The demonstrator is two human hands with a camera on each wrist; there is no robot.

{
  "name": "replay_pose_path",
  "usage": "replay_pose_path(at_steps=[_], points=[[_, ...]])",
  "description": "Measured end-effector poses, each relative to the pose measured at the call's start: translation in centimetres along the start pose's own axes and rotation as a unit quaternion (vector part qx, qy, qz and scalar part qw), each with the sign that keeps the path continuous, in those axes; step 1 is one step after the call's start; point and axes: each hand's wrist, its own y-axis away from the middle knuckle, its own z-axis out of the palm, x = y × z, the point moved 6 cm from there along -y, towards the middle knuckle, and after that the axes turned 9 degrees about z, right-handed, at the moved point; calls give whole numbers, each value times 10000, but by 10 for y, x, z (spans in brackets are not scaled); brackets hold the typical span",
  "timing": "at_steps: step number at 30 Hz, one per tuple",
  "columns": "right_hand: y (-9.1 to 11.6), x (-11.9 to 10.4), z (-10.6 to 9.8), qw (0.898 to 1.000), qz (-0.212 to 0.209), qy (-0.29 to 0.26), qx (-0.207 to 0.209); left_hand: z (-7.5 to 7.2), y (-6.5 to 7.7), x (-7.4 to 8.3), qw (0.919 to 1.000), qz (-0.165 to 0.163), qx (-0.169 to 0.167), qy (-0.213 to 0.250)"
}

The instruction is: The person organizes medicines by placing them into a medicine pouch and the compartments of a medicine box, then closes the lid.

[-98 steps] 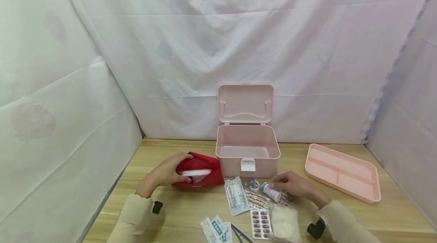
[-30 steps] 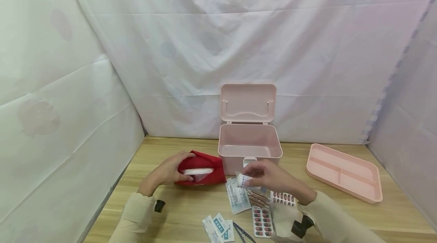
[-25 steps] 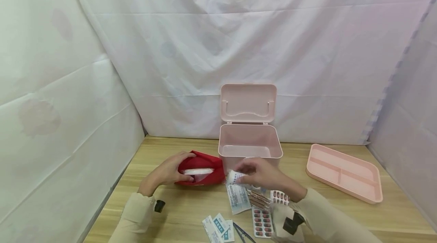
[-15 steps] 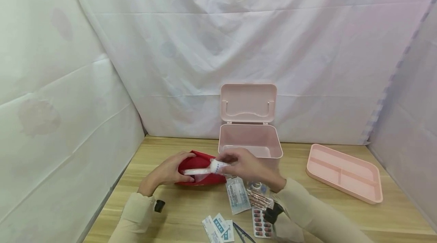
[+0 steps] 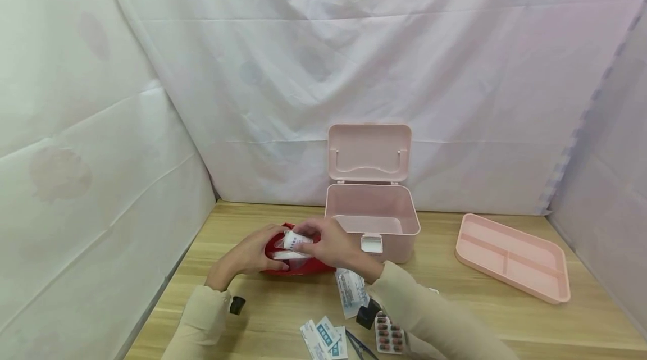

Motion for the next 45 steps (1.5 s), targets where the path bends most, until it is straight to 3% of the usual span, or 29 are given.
replay_pose_path(at_steps=[7, 13, 22, 30, 35, 39, 42, 45], points=[[-7, 9, 21, 9997, -85, 185, 108, -1, 0, 3, 9999, 112, 38, -72], [-7, 8, 30, 9942, -349, 1020, 71, 0, 0, 2, 9999, 142, -2, -30], [-12, 6, 42, 9649, -19, 2610, -302, -1, 0, 0, 9999, -36, -109, 22], [-17, 9, 51, 9510, 409, 3010, -577, 1, 0, -1, 9997, -168, -172, -2], [-18, 6, 56, 9361, 151, 3471, -550, 2, -1, -3, 9995, -242, -185, 2], [-17, 5, 62, 9149, -98, 4001, -524, 3, -1, -3, 9996, -195, -180, -74], [-18, 7, 66, 9044, -49, 4231, -557, 3, -2, -3, 9997, -149, -162, -105], [-19, 10, 68, 9014, 127, 4290, -570, 4, -2, -3, 9997, -166, -170, -78]])
